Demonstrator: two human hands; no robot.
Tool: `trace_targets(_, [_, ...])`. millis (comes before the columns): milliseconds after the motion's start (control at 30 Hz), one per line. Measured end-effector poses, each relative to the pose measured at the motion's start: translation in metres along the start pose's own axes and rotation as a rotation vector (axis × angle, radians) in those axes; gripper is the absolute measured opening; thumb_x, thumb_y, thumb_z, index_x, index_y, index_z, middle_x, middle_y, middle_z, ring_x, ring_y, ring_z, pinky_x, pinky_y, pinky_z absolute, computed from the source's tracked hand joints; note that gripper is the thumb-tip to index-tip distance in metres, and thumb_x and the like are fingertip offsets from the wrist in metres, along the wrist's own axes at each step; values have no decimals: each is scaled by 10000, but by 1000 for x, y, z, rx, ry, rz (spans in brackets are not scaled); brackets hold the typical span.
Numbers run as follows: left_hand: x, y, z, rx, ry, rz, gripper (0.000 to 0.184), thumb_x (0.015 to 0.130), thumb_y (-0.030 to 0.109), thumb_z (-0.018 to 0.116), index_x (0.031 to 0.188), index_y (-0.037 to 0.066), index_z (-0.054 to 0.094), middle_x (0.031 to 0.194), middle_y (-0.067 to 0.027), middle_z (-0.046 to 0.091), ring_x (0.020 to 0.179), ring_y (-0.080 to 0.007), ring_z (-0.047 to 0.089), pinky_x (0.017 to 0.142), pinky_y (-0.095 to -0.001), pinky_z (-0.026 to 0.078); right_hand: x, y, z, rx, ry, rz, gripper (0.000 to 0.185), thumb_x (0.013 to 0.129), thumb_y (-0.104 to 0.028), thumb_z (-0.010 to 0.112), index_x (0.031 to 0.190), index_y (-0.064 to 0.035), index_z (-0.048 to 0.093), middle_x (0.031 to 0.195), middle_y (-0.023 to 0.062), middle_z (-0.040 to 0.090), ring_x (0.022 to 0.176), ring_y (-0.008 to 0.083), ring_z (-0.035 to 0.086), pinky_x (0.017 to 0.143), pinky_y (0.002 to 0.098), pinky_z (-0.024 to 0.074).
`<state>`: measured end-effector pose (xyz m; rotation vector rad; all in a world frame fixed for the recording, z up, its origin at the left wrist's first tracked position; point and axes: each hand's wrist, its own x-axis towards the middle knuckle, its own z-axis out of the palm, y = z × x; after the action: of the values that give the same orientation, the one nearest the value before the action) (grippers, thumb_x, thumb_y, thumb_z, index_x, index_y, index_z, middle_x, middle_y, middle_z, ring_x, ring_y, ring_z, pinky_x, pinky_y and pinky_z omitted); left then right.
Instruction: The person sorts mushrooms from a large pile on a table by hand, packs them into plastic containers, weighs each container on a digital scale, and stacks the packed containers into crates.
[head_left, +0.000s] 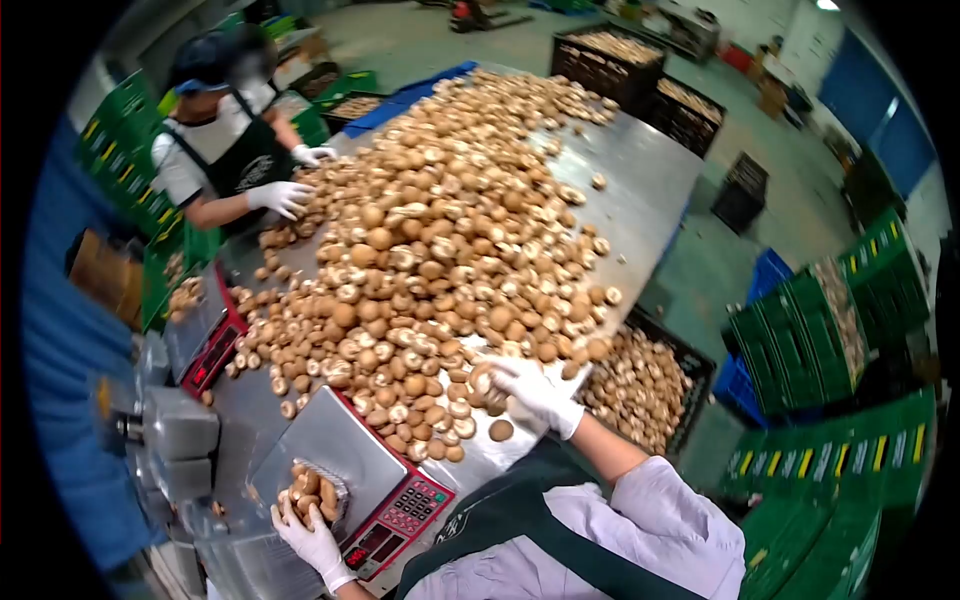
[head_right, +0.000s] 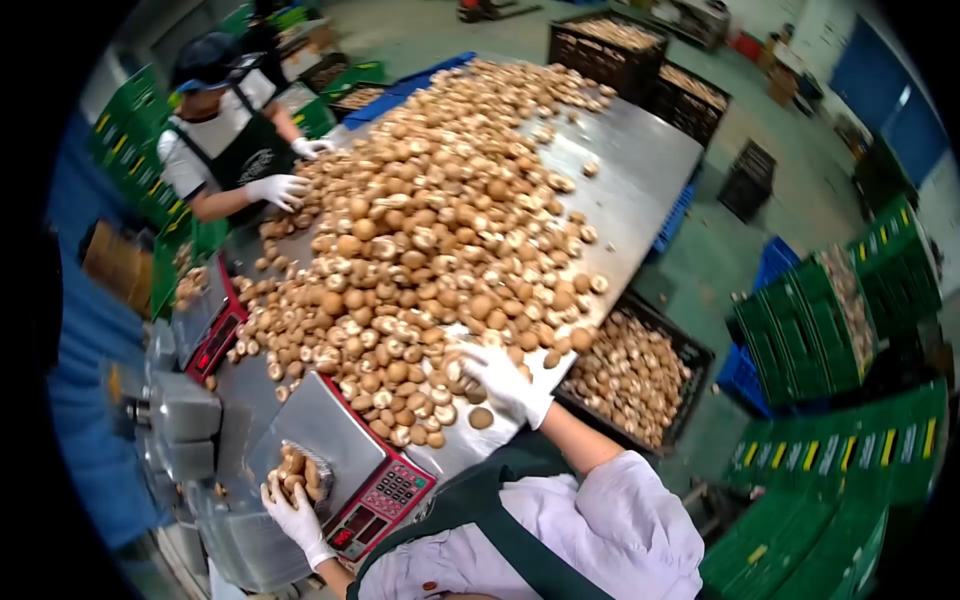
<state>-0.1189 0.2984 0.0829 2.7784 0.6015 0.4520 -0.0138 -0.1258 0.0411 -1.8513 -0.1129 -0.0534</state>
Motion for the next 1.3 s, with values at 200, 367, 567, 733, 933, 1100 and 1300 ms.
trace_targets(200, [6, -11, 16, 63, 13, 43, 477, 879, 242, 616, 1307, 69, 497, 1356, -215, 391, 1226, -374, 422, 1018, -423, 364, -49, 16, -106, 29, 542, 489, 299, 906, -104, 553, 1195, -51, 609, 887, 74, 675, 807, 134, 627, 732, 274, 508])
trace_targets(367, [3, 5, 11, 94, 6, 26, 482, 895, 262, 595, 1318, 60, 487, 1369, -219, 381, 1241, -372, 412, 1035, -410, 349, -65, 77, -202, -326, 871, 251, 292, 871, -47, 561, 1155, -53, 628, 1128, 120, 660, 1031, 231, 638, 906, 315, 479])
trace_targets(567, [4, 15, 16, 0, 16, -94, 504, 896, 239, 604, 1340, 50, 458, 1460, -204, 289, 1316, -360, 345, 1054, -417, 344, -67, 163, -319, -966, 869, 182, 365, 827, -148, 644, 1188, -112, 594, 1230, 133, 586, 1045, 325, 604, 875, 372, 495])
trace_targets(733, [-10, 35, 6, 35, 240, -36, 457, 880, 174, 601, 1297, 18, 498, 1483, -179, 295, 1321, -353, 353, 1057, -402, 335, -45, 184, -325, -843, 757, 532, 444, 815, -199, 642, 1239, -97, 560, 1233, 192, 575, 1067, 337, 596, 902, 388, 479])
trace_targets(933, [-22, 118, 10, -172, 288, 120, 309, 835, 3, 584, 1145, -8, 585, 1356, -188, 462, 1247, -342, 448, 1041, -406, 355, 22, 125, -252, -510, 606, 279, 268, 859, -170, 591, 1095, -52, 639, 992, 138, 688, 902, 242, 672, 813, 316, 509])
trace_targets(1100, [-44, 198, 45, -402, -33, 298, 336, 769, 59, 651, 1102, 30, 622, 1242, -190, 548, 1148, -347, 516, 998, -410, 392, 84, 79, -188, -419, 386, 37, 222, 864, -139, 581, 1061, -70, 655, 993, 154, 677, 909, 272, 663, 808, 339, 512])
trace_targets(1300, [-63, 233, 112, -159, -282, 532, 566, 713, 316, 721, 1222, 117, 575, 1325, -174, 469, 1219, -354, 448, 1025, -498, 327, 136, 57, -109, -480, 146, -129, 221, 829, -205, 629, 1032, -133, 679, 868, 138, 666, 778, 284, 645, 725, 346, 518])
